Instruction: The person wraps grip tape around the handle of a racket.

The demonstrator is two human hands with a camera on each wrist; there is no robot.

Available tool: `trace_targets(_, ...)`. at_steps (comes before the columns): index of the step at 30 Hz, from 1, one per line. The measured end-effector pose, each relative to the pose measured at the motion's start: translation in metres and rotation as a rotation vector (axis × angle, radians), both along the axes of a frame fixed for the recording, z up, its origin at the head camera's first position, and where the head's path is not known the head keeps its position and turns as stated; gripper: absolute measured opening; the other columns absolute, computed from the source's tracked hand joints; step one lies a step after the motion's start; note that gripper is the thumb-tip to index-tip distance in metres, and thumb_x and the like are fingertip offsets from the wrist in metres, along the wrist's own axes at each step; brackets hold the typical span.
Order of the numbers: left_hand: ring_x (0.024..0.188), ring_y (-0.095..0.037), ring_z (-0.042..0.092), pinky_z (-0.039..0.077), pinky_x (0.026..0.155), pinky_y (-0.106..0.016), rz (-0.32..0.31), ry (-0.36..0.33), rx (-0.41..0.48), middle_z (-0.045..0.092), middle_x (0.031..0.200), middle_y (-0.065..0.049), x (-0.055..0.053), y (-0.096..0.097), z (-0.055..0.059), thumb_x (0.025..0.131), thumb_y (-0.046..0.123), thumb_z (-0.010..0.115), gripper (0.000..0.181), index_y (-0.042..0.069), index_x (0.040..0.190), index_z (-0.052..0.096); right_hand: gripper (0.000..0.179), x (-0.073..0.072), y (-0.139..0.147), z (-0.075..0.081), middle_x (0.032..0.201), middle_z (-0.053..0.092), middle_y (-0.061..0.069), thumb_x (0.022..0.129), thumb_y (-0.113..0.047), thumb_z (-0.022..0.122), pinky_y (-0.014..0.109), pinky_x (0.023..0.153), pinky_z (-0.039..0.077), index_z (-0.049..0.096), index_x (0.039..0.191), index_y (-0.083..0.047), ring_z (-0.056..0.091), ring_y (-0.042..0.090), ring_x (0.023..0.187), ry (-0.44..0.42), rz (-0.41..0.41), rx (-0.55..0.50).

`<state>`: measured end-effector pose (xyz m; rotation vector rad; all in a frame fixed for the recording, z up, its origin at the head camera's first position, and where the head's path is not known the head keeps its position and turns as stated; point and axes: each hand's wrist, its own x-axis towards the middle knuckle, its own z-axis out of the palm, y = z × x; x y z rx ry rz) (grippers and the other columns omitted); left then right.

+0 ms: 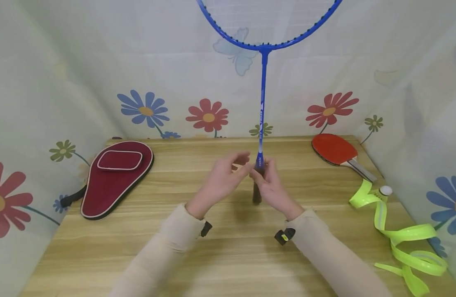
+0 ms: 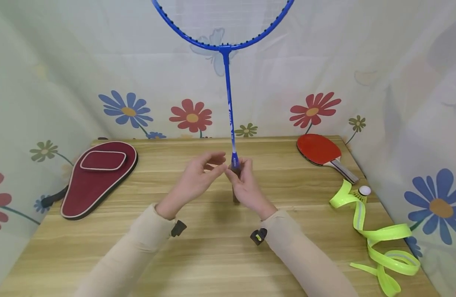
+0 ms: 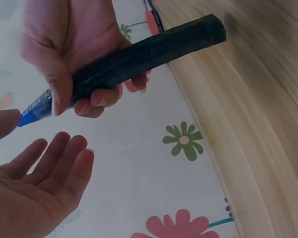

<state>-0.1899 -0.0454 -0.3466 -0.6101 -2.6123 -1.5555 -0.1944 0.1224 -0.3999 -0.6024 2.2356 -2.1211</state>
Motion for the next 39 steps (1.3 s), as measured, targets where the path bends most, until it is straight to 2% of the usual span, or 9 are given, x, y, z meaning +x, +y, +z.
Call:
trace_targets(7,0.107,-0.028,0.058,0.049,0.090,-0.045,-0.037,0.050,-0.056,0.061,0.115,-0.009,-0.007,0.009,-0.012,0.091,0.028,0.070,0.039,0.005,0.122,0.065,0.028,-0.003,0.000,-0.011,0.108,0.046,0.014,0.095,0.011,0.044,0.029,0.090,0.044,0.026,0.115,0.003,0.049,0.024,0.101,0.000,0.079,0.031)
trace_targets(11,0.099,-0.027,0.060,0.049,0.087,-0.043,-0.026,0.081,-0.077,0.063,0.107,-0.004,-0.009,0.012,-0.016,0.091,0.025,0.071,0.031,0.006,0.115,0.069,0.027,-0.004,0.000,-0.013,0.119,0.045,0.024,0.096,0.010,0.043,0.034,0.100,0.043,0.026,0.116,0.006,0.049,0.031,0.117,0.015,0.112,0.045)
trace_targets(15,0.095,-0.021,0.060,0.051,0.087,-0.040,-0.013,0.086,-0.079,0.065,0.103,0.000,-0.010,0.014,-0.018,0.091,0.026,0.070,0.026,0.008,0.110,0.071,0.025,-0.004,0.002,-0.014,0.140,0.040,0.027,0.097,0.007,0.042,0.040,0.111,0.033,0.025,0.116,0.003,0.038,0.034,0.136,0.000,0.146,0.032)
trace_targets(19,0.094,-0.018,0.059,0.052,0.084,-0.040,-0.007,0.065,-0.081,0.066,0.104,0.000,-0.011,0.017,-0.019,0.091,0.027,0.070,0.027,0.009,0.111,0.070,0.026,-0.004,0.005,-0.014,0.144,0.040,0.026,0.097,0.005,0.043,0.044,0.111,0.032,0.025,0.116,0.001,0.038,0.034,0.136,-0.001,0.145,0.054)
trace_targets(26,0.096,-0.015,0.063,0.054,0.082,-0.033,-0.036,0.026,-0.060,0.069,0.105,0.000,-0.016,0.024,-0.017,0.094,0.028,0.065,0.028,0.011,0.116,0.065,0.065,0.003,0.033,0.007,0.136,0.033,0.023,0.095,-0.012,0.061,0.060,0.107,0.025,0.013,0.139,-0.002,0.034,0.038,0.127,-0.065,0.098,0.224)
trace_targets(30,0.089,-0.013,0.063,0.054,0.076,-0.028,-0.040,-0.011,-0.030,0.068,0.098,0.001,-0.015,0.025,-0.019,0.094,0.026,0.066,0.022,0.011,0.111,0.065,0.069,0.004,0.075,0.021,0.132,0.036,0.024,0.101,-0.027,0.052,0.053,0.102,0.033,0.005,0.147,-0.005,0.037,0.038,0.122,-0.110,-0.004,0.326)
trace_targets(33,0.085,-0.011,0.063,0.054,0.075,-0.026,-0.043,-0.030,-0.019,0.067,0.095,0.002,-0.013,0.025,-0.021,0.094,0.025,0.066,0.021,0.011,0.110,0.064,0.066,-0.001,0.112,0.026,0.126,0.041,0.025,0.103,-0.032,0.047,0.043,0.091,0.040,0.007,0.145,-0.001,0.044,0.036,0.115,-0.128,-0.187,0.393)
trace_targets(36,0.085,-0.011,0.064,0.055,0.076,-0.025,-0.055,-0.025,-0.010,0.066,0.096,0.001,-0.014,0.027,-0.022,0.095,0.024,0.065,0.024,0.008,0.113,0.063,0.064,-0.009,0.158,0.024,0.121,0.045,0.030,0.101,-0.031,0.050,0.044,0.084,0.043,0.019,0.140,0.009,0.047,0.040,0.109,-0.105,-0.366,0.554)
trace_targets(39,0.085,-0.011,0.064,0.055,0.074,-0.025,-0.051,-0.022,-0.023,0.066,0.096,0.001,-0.016,0.032,-0.020,0.095,0.025,0.065,0.026,0.008,0.113,0.063,0.059,-0.014,0.204,0.014,0.119,0.047,0.037,0.100,-0.031,0.050,0.057,0.090,0.040,0.038,0.130,0.019,0.045,0.050,0.111,-0.086,-0.458,0.797)
